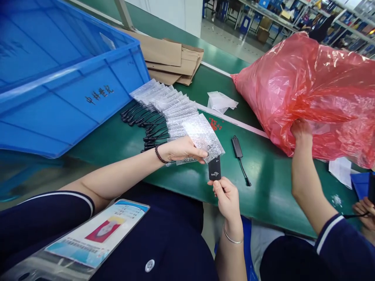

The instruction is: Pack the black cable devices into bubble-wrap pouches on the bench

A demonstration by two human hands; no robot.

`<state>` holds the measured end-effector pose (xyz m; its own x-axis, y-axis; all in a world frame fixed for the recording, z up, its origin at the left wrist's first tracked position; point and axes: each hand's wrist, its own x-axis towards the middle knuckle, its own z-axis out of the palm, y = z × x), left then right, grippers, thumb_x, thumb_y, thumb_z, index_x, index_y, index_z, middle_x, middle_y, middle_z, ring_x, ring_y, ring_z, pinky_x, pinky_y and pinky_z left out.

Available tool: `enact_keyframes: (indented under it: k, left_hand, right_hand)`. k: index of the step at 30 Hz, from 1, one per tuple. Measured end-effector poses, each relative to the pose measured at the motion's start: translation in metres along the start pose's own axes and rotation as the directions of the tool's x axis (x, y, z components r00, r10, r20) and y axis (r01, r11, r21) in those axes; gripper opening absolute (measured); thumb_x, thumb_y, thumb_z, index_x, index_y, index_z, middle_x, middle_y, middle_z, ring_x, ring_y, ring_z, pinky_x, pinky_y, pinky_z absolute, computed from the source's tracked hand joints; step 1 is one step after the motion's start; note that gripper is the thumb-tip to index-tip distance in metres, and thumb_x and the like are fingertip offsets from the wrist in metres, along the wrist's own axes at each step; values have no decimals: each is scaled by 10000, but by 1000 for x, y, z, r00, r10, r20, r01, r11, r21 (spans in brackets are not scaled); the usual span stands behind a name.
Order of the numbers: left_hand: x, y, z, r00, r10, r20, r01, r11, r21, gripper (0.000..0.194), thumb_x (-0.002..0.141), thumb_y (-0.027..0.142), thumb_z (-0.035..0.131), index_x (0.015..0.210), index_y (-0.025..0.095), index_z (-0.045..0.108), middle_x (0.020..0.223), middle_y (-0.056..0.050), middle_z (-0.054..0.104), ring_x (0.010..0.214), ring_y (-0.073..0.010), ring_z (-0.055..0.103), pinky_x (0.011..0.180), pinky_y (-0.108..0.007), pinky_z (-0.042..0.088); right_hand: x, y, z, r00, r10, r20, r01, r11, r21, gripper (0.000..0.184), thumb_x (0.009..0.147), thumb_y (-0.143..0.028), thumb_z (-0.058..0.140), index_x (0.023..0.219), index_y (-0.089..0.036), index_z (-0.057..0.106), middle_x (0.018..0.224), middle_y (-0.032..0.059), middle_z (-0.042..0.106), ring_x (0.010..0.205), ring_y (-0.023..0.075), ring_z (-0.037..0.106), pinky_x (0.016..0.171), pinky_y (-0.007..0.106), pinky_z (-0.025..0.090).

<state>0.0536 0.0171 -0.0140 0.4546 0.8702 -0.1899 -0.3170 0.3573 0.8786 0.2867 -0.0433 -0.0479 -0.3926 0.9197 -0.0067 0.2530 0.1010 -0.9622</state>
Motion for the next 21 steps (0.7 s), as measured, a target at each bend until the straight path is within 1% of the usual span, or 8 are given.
enact_keyframes:
  k: [3, 5, 9, 11, 13, 15, 17, 21]
  left_hand:
    - [-4, 0, -2, 995, -89, 44, 85, 993, 88, 251, 586, 263, 826, 729, 98, 702, 739, -88, 687, 700, -164, 651, 673, -300, 548]
    - [-7, 2, -2, 992, -115, 54, 108, 987, 120, 269, 586, 292, 827, 733, 99, 710, 756, -103, 695, 722, -182, 659, 674, -305, 551]
    - [-9, 5, -4, 983, -150, 104, 135, 981, 143, 310, 690, 410, 748, 820, 129, 724, 861, -103, 705, 790, -186, 660, 684, -287, 549]
    - [-8, 3, -5, 969, -205, 141, 178, 967, 185, 314, 708, 418, 731, 854, 139, 722, 902, -93, 703, 818, -180, 654, 685, -269, 541]
    - [-6, 1, -5, 948, -271, 168, 231, 947, 224, 328, 690, 404, 747, 877, 136, 718, 932, -89, 698, 839, -178, 645, 686, -258, 532]
    - [-5, 0, -5, 933, -318, 167, 273, 930, 245, 343, 676, 408, 754, 872, 129, 716, 933, -87, 696, 834, -175, 639, 686, -257, 523]
    - [-5, 1, -6, 940, -306, 154, 265, 934, 240, 334, 665, 397, 764, 853, 126, 712, 918, -82, 696, 829, -173, 633, 695, -263, 521]
    - [-5, 5, -5, 989, -133, 67, 124, 986, 114, 277, 638, 319, 796, 803, 128, 684, 834, -42, 682, 760, -137, 621, 684, -256, 524]
  right_hand:
    - [1, 0, 1, 1000, 14, 17, -14, 1000, -21, 331, 887, -394, 513, 674, -170, 630, 643, 7, 512, 551, 109, 454, 530, 267, 373]
    - [2, -2, 0, 999, 21, 43, -19, 999, -37, 311, 890, -388, 511, 726, -170, 661, 647, 2, 499, 549, 103, 449, 527, 261, 363]
    - [4, -5, -3, 996, 17, 90, -10, 997, -73, 283, 903, -361, 499, 795, -182, 690, 639, -9, 459, 574, 100, 448, 539, 249, 345]
    - [5, -6, -3, 995, 10, 98, -1, 995, -98, 285, 903, -361, 501, 781, -183, 689, 644, -5, 464, 586, 101, 452, 541, 247, 339]
    - [6, -6, -2, 996, 9, 91, 1, 993, -115, 280, 900, -364, 507, 781, -185, 687, 651, -3, 470, 587, 101, 451, 540, 245, 336]
    - [6, -6, 0, 997, 13, 81, -4, 994, -112, 274, 900, -364, 507, 786, -189, 684, 655, -5, 468, 586, 99, 449, 543, 244, 336]
    - [6, -6, 1, 995, 15, 94, -6, 996, -94, 278, 907, -360, 497, 778, -193, 678, 657, -6, 472, 591, 98, 451, 551, 243, 338]
    - [6, -7, 0, 992, 9, 123, 2, 996, -88, 285, 912, -351, 488, 757, -196, 670, 661, -8, 488, 592, 94, 457, 561, 240, 343]
